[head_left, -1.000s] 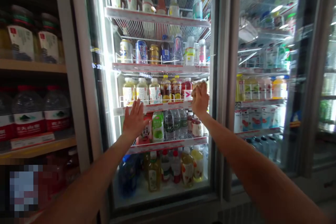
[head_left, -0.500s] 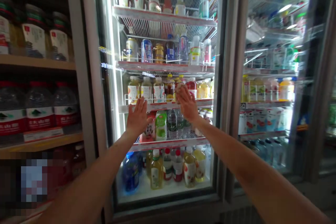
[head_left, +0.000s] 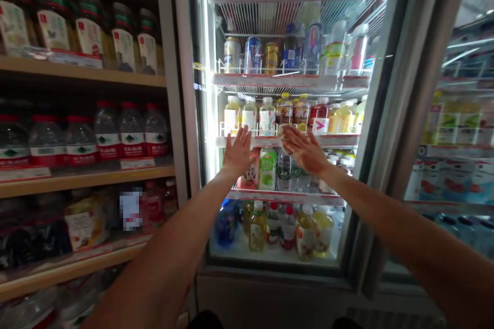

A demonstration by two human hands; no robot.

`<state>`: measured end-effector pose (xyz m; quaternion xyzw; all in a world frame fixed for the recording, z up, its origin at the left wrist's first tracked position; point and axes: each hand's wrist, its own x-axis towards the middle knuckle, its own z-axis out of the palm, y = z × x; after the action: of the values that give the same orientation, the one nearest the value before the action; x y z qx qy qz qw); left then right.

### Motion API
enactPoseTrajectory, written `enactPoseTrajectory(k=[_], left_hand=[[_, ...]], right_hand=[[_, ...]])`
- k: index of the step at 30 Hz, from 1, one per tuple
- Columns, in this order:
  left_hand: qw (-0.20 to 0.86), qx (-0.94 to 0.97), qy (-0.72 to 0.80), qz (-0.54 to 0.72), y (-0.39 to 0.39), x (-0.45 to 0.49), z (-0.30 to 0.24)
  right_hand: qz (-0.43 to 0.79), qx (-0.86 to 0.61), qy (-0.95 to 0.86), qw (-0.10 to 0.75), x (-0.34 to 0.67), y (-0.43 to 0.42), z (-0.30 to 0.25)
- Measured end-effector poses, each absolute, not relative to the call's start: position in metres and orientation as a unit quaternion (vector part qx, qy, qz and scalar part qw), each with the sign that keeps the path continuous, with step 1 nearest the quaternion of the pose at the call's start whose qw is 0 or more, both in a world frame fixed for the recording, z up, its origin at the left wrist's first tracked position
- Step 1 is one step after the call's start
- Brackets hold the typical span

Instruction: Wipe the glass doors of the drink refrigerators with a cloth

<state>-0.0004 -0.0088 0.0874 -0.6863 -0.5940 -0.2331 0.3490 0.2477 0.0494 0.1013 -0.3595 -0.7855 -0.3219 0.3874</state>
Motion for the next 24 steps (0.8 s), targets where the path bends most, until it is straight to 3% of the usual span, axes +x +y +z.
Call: enactPoseTrajectory(k=[5,11,16,21,24], left_hand=[[0.342,-0.682,-0.601,-0.238,-0.008,-0.001,0.083],[0.340,-0.683,-0.602,-0.236,-0.010,-0.002,0.082],[0.329,-0.681,-0.613,-0.230,-0.012,-0.005,0.081],[0.339,-0.675,-0.608,-0.244,-0.011,-0.004,0.079],[0.332,-0.678,-0.614,-0.231,-0.012,-0.004,0.079]], right_hand=[[-0.313,-0.476,-0.631,0.526,0.251,0.053,0.109],[-0.337,-0.335,-0.796,0.375,0.252,0.050,0.104],[-0.291,-0.503,-0.589,0.562,0.275,0.058,0.121],[-0.320,-0.387,-0.748,0.433,0.266,0.055,0.100],[-0.321,-0.388,-0.743,0.441,0.277,0.056,0.096]])
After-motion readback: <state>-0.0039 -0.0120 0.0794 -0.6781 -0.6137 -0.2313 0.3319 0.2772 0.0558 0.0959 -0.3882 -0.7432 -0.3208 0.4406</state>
